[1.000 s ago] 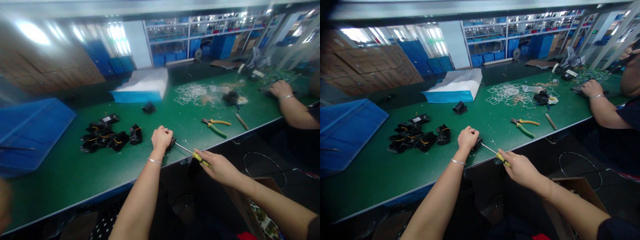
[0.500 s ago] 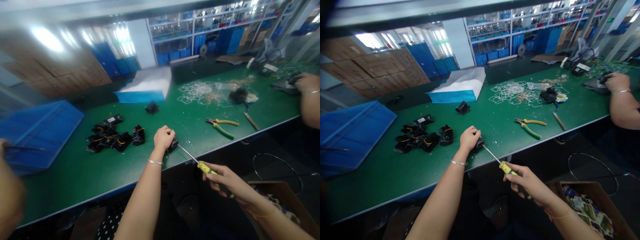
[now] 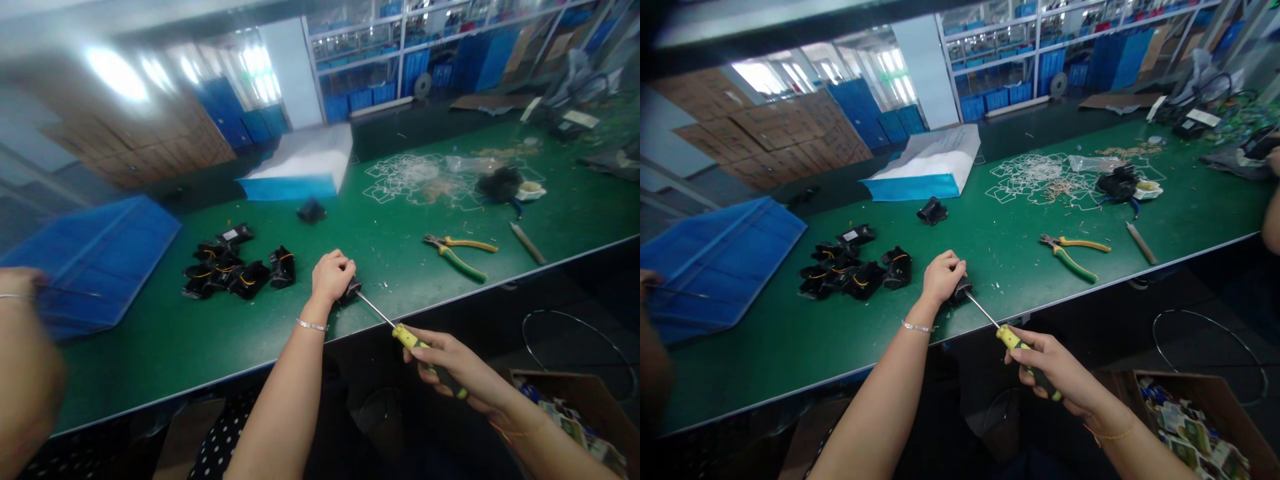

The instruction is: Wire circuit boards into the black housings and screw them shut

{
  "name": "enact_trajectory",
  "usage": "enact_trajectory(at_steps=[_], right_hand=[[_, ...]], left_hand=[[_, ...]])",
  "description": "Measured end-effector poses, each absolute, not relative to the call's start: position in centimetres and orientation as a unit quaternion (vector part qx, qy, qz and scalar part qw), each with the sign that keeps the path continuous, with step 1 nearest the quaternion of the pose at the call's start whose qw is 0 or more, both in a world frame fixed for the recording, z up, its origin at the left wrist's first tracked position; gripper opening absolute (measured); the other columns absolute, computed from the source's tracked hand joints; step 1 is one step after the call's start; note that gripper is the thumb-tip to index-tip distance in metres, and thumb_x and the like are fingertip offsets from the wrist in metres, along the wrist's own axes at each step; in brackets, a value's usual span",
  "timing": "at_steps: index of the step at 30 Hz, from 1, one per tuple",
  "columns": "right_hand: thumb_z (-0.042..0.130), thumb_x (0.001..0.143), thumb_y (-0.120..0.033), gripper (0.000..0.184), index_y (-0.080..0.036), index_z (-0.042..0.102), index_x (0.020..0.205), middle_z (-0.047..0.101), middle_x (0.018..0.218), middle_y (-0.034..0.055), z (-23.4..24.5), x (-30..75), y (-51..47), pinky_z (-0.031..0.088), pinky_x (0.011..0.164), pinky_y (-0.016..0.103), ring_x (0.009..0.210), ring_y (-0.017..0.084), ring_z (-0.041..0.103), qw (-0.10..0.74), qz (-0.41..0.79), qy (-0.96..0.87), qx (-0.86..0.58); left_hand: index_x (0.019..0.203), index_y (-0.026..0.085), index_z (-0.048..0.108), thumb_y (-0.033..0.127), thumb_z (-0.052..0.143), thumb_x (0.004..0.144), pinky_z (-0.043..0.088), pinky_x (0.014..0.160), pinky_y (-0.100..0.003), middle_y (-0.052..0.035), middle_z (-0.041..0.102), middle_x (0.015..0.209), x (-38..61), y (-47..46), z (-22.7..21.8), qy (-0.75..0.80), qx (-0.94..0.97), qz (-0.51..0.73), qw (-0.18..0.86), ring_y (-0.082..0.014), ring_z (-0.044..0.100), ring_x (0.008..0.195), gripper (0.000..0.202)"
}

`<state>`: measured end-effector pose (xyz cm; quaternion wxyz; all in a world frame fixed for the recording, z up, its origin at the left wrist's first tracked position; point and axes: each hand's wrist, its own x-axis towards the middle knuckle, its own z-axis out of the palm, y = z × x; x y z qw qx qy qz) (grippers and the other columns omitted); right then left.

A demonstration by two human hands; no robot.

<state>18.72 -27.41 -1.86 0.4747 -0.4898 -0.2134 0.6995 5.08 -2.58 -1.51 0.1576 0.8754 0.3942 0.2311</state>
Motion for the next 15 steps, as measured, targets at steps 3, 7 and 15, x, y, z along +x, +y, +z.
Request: enact_trajectory(at_steps=[3, 7, 15], right_hand=[[0.064, 0.082, -0.034, 0.05, -0.026, 0.051, 0.13, 0.055, 0.095, 0.0034, -1.49, 18.58, -27.31, 0.026, 0.037, 0.013, 0.054, 0.004, 0.043, 0.479, 0.697, -0.208, -0.492], [0.063, 0.082, -0.036, 0.053, -0.024, 0.05, 0.132, 0.057, 0.097, 0.0047, -1.1, 18.39, -27.29, 0.028, 0.037, 0.014, 0.054, 0.004, 0.043, 0.482, 0.675, -0.227, -0.511], [0.052, 0.087, -0.041, 0.058, -0.018, 0.044, 0.14, 0.062, 0.071, 0.0022, -1.12, 17.92, -27.49, 0.045, 0.049, 0.024, 0.054, 0.012, 0.052, 0.386, 0.459, -0.429, -0.676]], left_hand=[[0.058, 0.022, 0.062, 0.034, 0.045, 0.087, 0.035, 0.065, -0.026, 0.0015, 0.056, 0.076, 5.18, -2.66, -1.41, 0.399, 0.876, 0.227, 0.148, -0.0127, 0.051, 0.076, 0.036], [0.057, 0.021, 0.061, 0.03, 0.046, 0.085, 0.034, 0.064, -0.026, 0.0011, 0.055, 0.075, 5.39, -2.77, -1.23, 0.406, 0.88, 0.209, 0.132, -0.0128, 0.051, 0.074, 0.033], [0.057, 0.022, 0.061, 0.031, 0.049, 0.082, 0.032, 0.061, -0.027, 0.0017, 0.054, 0.074, 5.63, -2.87, -1.12, 0.42, 0.878, 0.198, 0.119, -0.0127, 0.05, 0.071, 0.029]])
